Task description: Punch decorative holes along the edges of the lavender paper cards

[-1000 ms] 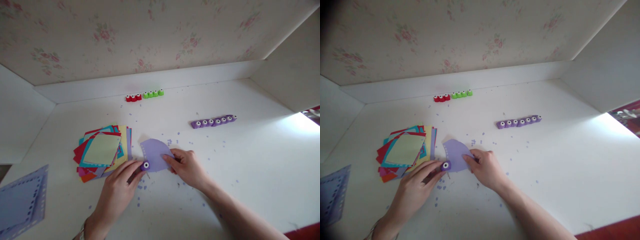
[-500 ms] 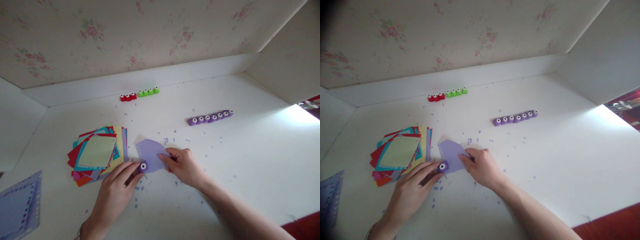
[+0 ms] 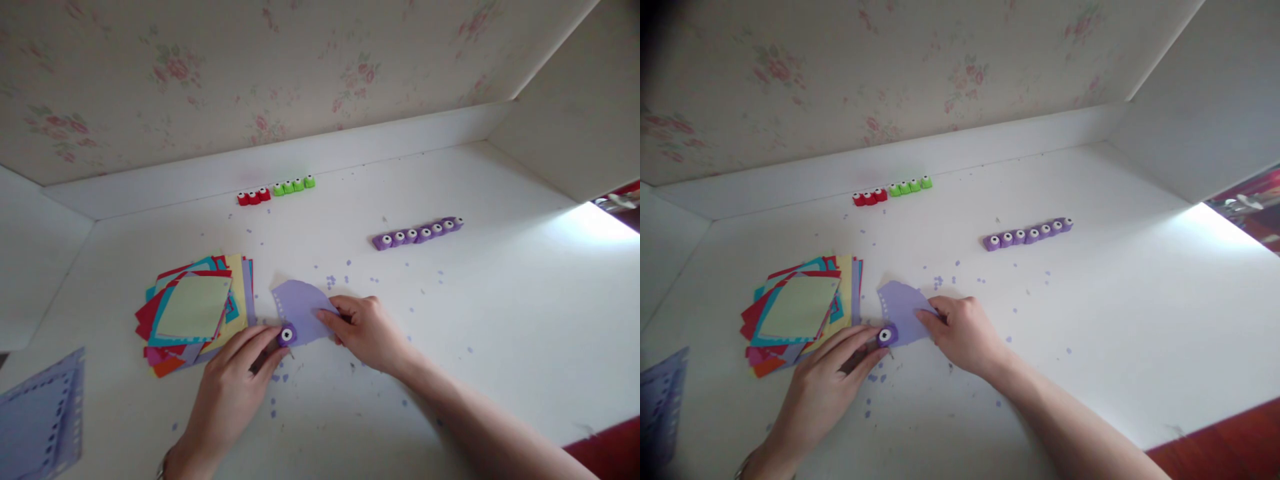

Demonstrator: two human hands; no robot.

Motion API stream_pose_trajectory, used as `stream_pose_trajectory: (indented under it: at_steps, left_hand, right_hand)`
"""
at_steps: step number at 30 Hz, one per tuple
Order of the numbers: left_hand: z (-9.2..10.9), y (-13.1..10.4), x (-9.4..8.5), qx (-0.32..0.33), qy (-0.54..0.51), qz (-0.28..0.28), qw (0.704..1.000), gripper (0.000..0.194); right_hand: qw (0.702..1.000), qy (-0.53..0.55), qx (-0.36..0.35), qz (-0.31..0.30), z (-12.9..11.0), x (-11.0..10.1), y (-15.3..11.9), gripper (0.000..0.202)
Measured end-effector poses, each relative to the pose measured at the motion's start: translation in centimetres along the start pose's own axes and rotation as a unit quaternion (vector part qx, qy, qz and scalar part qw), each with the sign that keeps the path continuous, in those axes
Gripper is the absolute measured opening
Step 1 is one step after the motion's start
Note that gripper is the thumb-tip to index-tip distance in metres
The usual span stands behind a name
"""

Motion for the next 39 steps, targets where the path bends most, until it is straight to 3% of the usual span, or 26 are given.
stream_pose_trajectory:
  at_steps: [32,39]
  left_hand:
    - [-0.1,0.1,0.0,-0.02,-0.018,-0.009,1.0,0.026]
    - [1.1,1.2,-1.4,-0.086,-0.107,0.013,0.99,0.024]
  right_hand:
    - [0.999,0.038,0.013,-0.014,0.4,0.1,0.0,0.035]
    - [0.999,0.042,0.008,-0.007,0.2,0.0,0.0,0.035]
Point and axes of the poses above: each hand's wrist, its own y-axis towards the middle knuckle, its own x-axis out of the palm, z = x × y, the point moved 6 cm from there along y, towards the middle knuckle
